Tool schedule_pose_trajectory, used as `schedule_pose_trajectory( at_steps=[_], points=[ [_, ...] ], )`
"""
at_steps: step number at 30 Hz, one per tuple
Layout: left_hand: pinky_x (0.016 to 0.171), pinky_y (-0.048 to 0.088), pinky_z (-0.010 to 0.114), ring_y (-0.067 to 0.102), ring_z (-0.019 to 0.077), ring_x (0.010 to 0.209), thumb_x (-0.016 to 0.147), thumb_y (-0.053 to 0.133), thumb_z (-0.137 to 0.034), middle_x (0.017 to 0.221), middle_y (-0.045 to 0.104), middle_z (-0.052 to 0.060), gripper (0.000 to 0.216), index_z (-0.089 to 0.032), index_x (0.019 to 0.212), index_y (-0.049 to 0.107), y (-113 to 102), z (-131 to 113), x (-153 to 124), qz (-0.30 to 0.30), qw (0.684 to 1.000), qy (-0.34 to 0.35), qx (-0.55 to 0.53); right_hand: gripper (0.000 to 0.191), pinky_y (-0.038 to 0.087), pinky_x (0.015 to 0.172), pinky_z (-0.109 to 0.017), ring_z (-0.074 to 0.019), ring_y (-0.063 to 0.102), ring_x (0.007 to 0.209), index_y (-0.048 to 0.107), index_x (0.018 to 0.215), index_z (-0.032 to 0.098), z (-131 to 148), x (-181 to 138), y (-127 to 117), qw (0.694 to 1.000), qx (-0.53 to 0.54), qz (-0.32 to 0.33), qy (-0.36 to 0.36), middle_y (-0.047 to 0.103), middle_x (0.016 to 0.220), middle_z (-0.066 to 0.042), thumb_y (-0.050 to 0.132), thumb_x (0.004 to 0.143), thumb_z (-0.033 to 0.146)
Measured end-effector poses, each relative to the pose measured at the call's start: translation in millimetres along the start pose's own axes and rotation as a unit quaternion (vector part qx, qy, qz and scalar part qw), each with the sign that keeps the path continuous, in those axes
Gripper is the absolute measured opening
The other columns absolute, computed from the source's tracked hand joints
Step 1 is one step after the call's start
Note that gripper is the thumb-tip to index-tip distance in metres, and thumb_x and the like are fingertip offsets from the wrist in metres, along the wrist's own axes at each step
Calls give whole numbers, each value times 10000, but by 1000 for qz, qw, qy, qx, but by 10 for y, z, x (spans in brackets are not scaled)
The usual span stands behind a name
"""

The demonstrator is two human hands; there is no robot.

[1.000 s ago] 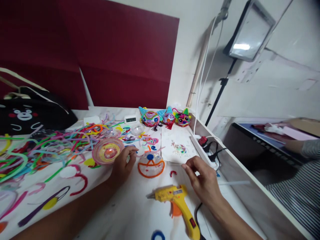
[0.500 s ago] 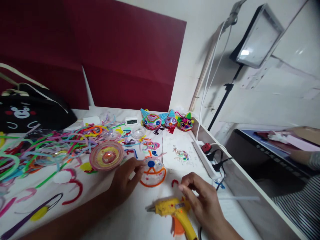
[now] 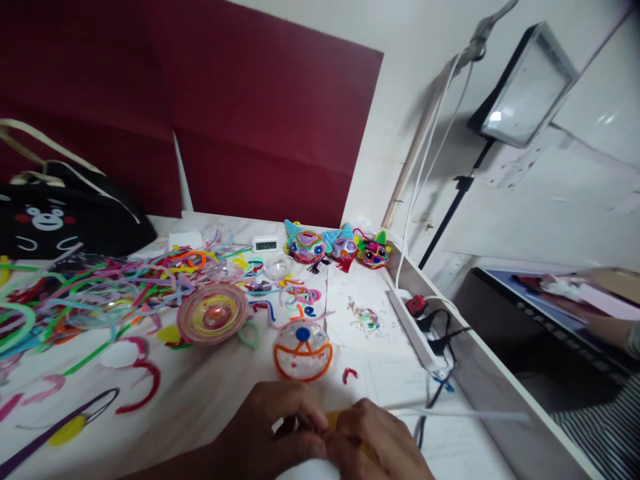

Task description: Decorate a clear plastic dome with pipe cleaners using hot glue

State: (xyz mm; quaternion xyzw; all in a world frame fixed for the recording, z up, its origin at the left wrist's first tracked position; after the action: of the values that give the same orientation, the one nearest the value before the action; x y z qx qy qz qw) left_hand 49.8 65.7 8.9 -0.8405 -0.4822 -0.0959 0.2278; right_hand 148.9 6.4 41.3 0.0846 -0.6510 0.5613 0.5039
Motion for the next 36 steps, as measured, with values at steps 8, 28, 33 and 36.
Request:
schedule_pose_trajectory(
  at_steps=[8,28,33,36],
  points=[
    [511,454,171,611,106,477,751,744,-264,541,687,21,138,-152,675,719,-52,135,37,-23,997,-51,-55,103,388,453,-231,-107,519,537,628,840,140,88,103,-72,997,4,-23,-73,632,653,-18,558,908,108],
    [548,434,211,541,104,550,904,543,-408,611,608,-3,323,-184,673,523,4,144,-46,-16,998,-37,-48,288,563,711,-290,-187,645,819,589,1191,118,36,96,-67,990,118,68,41,685,928,-115,509,915,90],
    [460,454,185,585,93,530,902,550,-276,753,671,40,228,-169,704,589,-132,90,-15,-60,997,0,-45,183,543,674,-298,-196,625,819,578,1093,152,-112,79,-172,988,132,4,80,657,903,-103,544,914,169],
    [467,472,175,609,99,539,845,601,-181,696,683,27,164,-170,685,632,-258,-5,0,-105,994,34,2,113,532,659,-292,-188,627,794,578,1006,176,-236,38,-179,986,119,-9,117,642,879,-83,580,895,196]
  ],
)
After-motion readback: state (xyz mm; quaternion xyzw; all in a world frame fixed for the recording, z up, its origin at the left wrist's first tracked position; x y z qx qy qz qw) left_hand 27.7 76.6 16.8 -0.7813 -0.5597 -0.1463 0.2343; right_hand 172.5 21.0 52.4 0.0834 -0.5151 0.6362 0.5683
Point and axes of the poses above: each hand's wrist, its own x-axis towards the middle knuckle, its own y-axis out of the palm, z = x × y, the point moved 10 cm from there along x, towards the middle knuckle
